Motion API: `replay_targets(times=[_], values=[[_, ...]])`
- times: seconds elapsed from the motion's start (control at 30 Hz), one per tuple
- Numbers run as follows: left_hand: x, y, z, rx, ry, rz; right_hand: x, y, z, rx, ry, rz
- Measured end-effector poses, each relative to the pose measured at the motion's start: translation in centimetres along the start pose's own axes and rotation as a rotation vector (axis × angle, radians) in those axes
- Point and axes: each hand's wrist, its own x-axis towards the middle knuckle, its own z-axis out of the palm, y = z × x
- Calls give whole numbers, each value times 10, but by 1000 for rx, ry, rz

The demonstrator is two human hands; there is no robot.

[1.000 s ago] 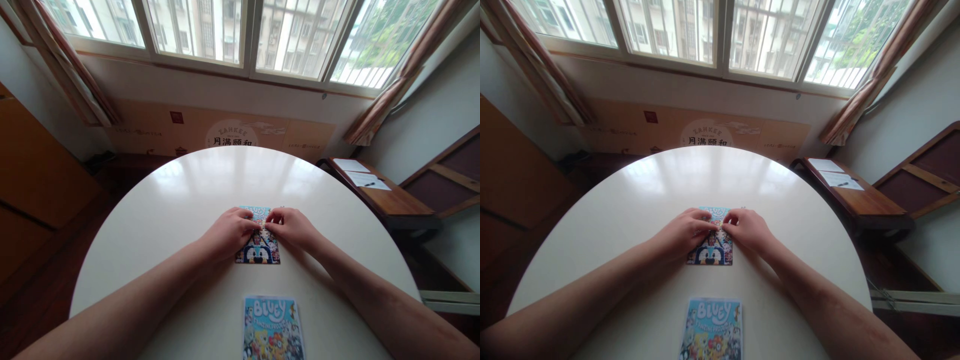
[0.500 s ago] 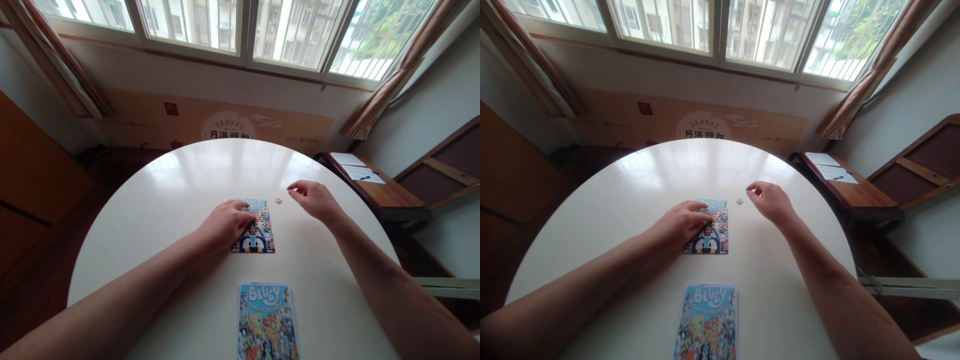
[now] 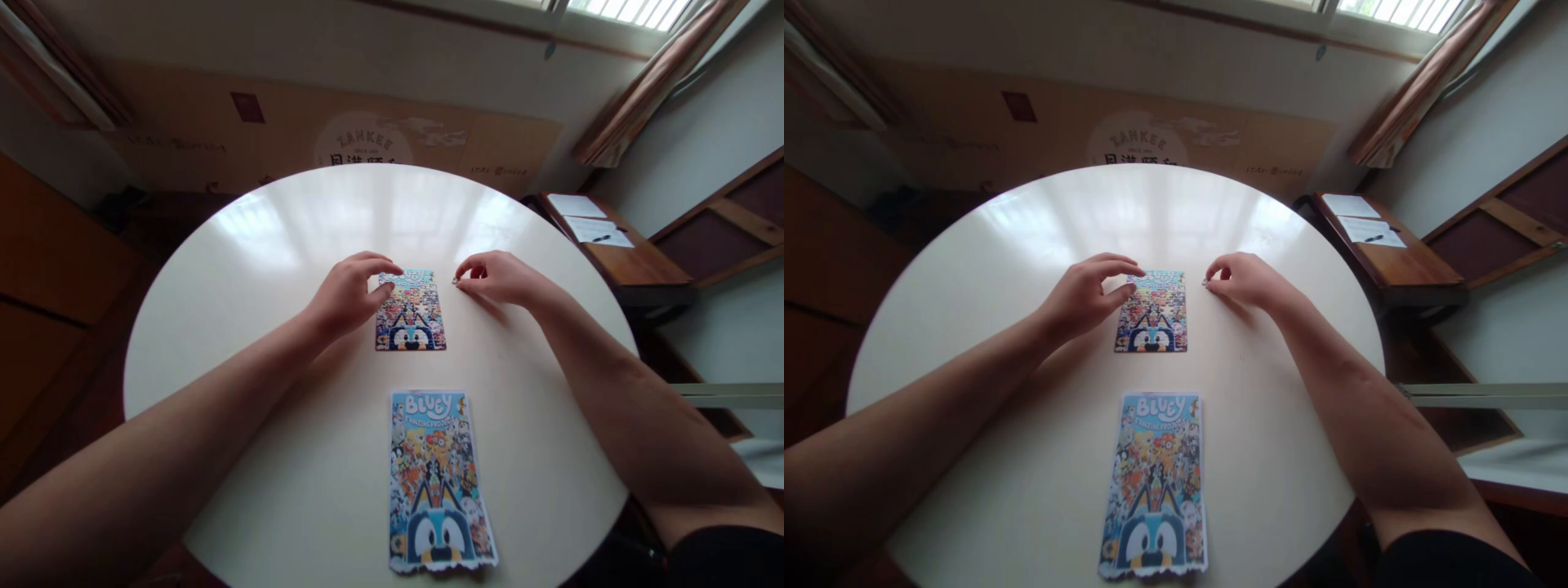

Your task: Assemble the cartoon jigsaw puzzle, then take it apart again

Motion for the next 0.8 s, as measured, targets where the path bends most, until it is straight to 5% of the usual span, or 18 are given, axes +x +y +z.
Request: replay_targets(times=[0.13,0.3,0.8], values=[[-1,-2,2,-10,-26,-3,-6,-4,-13,57,-212,51],[-1,-3,2,-12,-29,-5,-11,-9,-18,35,-275,44],[-1,0,1,-33,-20,7,-17,-19,-14,-165,-82,8]])
